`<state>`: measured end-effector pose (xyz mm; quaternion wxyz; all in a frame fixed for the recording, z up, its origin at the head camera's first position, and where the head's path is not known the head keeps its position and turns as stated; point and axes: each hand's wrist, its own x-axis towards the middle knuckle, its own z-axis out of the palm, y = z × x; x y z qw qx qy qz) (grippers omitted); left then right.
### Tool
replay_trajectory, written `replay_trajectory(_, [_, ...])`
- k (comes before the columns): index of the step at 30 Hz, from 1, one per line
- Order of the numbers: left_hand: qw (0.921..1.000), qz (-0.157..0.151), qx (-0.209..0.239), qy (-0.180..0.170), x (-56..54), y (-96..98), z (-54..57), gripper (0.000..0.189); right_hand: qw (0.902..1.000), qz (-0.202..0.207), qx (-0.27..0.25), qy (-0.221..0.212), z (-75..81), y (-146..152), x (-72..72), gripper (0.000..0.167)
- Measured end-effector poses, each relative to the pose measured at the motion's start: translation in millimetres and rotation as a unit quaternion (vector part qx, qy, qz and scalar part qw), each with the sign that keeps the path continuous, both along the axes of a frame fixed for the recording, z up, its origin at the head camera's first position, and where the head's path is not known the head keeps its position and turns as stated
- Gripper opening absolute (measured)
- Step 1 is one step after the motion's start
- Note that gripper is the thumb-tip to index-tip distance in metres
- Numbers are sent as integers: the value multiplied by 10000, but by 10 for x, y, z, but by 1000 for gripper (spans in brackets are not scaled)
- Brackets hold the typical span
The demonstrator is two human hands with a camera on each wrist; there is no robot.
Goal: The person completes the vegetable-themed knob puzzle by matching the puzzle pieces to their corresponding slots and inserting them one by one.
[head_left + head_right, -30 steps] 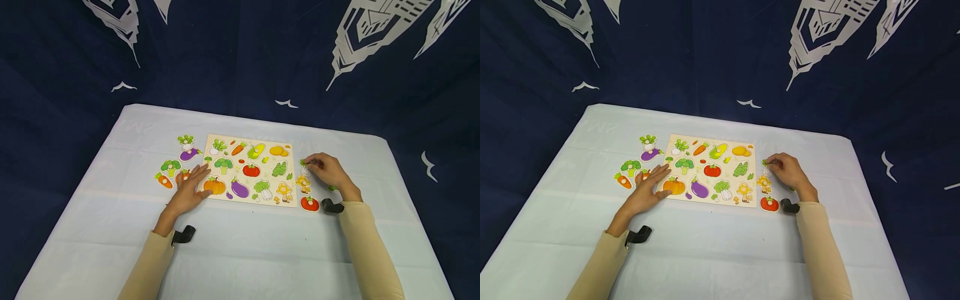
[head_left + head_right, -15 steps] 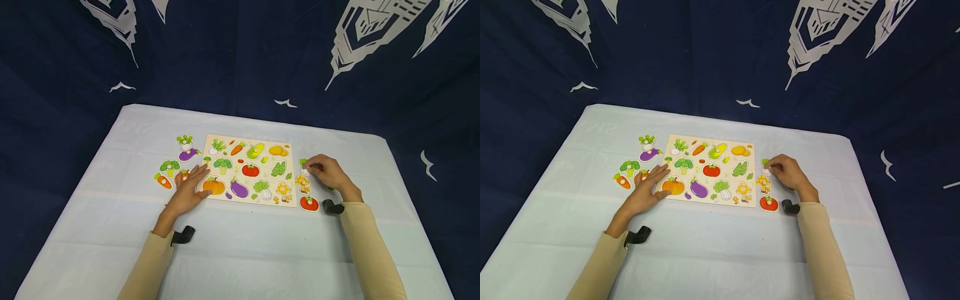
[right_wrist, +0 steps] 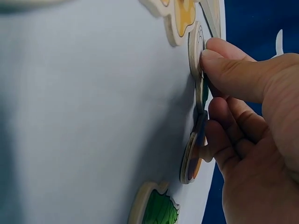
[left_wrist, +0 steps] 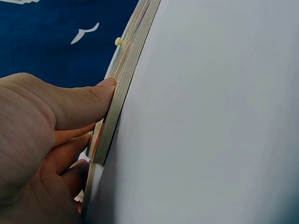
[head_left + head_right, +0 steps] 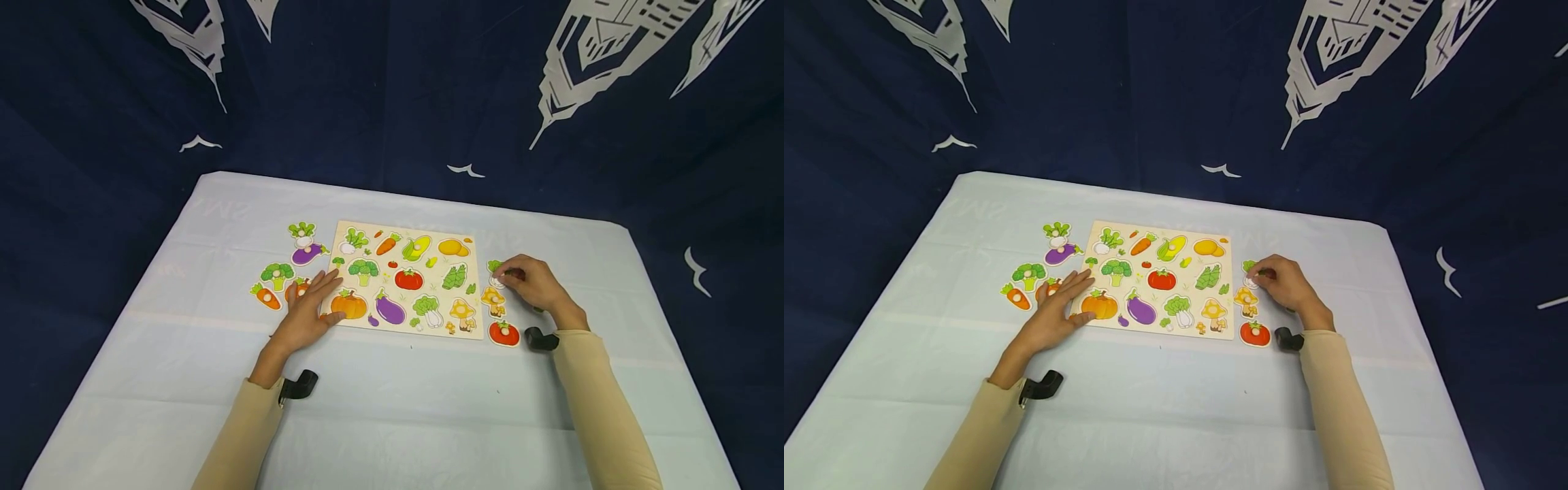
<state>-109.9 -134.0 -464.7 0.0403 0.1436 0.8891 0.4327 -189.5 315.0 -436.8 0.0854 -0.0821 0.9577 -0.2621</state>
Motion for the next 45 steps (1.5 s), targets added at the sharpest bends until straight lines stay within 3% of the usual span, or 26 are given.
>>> replay_trajectory(31, [10000,4,37,21,10,1,11,68,9992,31,96,383,103,-42,27,15])
replay_trajectory(45, [10000,-18,9,4,5,-4,11,68,9985,249,75,481,131,-95,34,16])
